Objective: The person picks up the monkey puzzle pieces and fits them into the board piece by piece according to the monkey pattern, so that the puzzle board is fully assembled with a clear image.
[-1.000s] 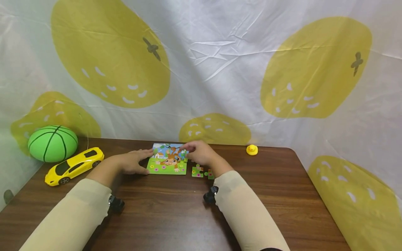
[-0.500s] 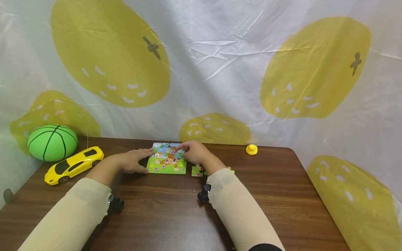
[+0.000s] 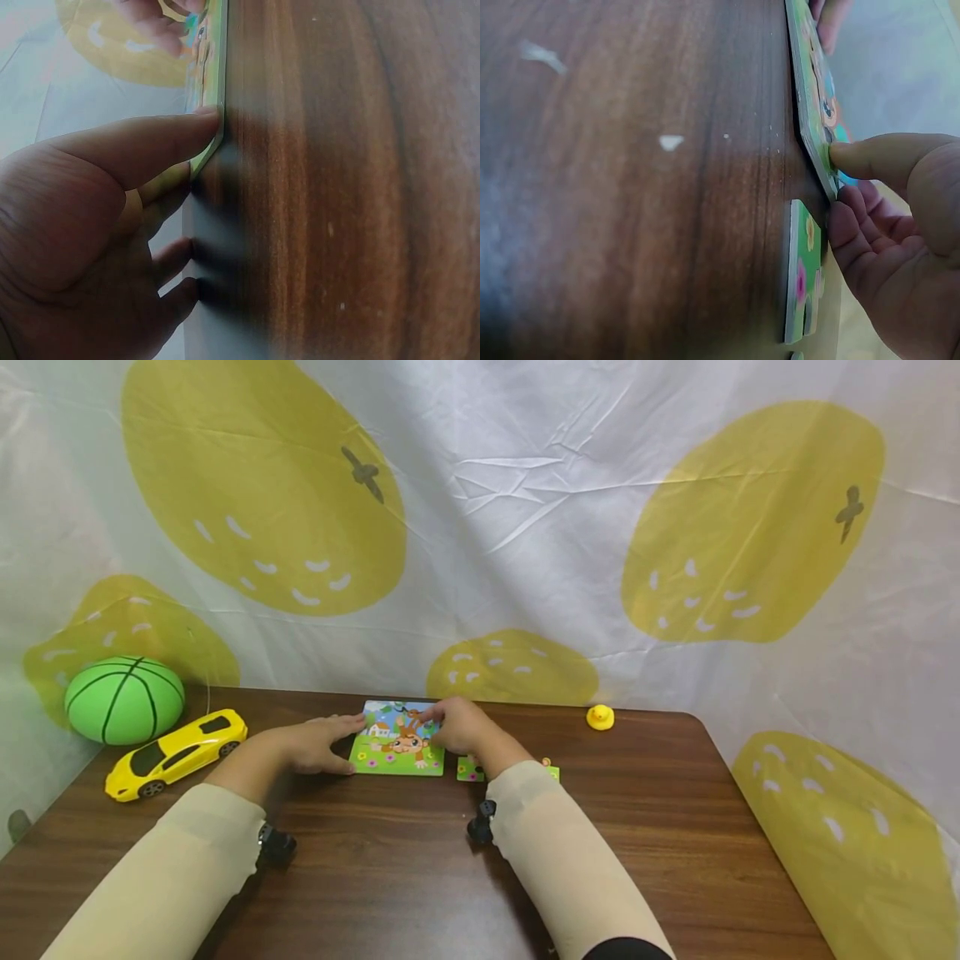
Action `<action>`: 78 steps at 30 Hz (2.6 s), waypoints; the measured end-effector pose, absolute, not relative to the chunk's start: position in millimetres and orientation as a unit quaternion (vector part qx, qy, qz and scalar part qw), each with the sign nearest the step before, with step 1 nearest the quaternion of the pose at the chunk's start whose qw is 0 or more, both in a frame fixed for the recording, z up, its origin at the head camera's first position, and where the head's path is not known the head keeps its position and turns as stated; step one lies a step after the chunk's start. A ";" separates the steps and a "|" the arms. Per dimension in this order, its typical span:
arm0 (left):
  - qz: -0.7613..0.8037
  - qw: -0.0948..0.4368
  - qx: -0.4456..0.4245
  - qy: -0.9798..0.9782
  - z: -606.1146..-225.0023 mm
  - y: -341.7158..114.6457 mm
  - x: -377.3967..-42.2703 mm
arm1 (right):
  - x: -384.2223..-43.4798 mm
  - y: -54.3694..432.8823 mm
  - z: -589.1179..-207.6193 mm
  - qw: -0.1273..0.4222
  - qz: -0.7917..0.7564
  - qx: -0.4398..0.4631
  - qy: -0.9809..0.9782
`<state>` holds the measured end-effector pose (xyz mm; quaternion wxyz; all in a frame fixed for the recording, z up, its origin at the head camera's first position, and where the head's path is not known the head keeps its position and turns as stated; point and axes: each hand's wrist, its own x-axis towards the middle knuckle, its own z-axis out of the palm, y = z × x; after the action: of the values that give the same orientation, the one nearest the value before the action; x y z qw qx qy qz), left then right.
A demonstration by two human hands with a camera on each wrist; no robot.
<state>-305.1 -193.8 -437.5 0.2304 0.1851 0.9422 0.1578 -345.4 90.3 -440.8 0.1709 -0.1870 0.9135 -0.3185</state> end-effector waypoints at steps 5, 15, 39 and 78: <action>0.159 0.229 0.186 0.942 -438.6 -193.2 -306.8 | -346.0 90.3 -440.7 0.191 -0.315 -0.205 0.907; 0.159 0.224 0.184 0.944 -440.0 -194.1 -306.8 | -347.2 88.6 -440.2 0.207 -0.290 -0.215 0.909; 0.154 0.227 0.183 0.944 -437.9 -195.0 -306.9 | -303.9 142.1 -425.4 0.113 -0.382 -0.211 0.893; 0.163 0.226 0.180 0.944 -440.2 -195.2 -306.6 | -301.7 183.0 -452.7 0.132 -0.330 -0.214 0.910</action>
<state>-306.6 -195.2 -440.2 0.2258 0.1795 0.9436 0.1625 -301.7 183.0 -452.7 0.1323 -0.2145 0.9096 -0.3302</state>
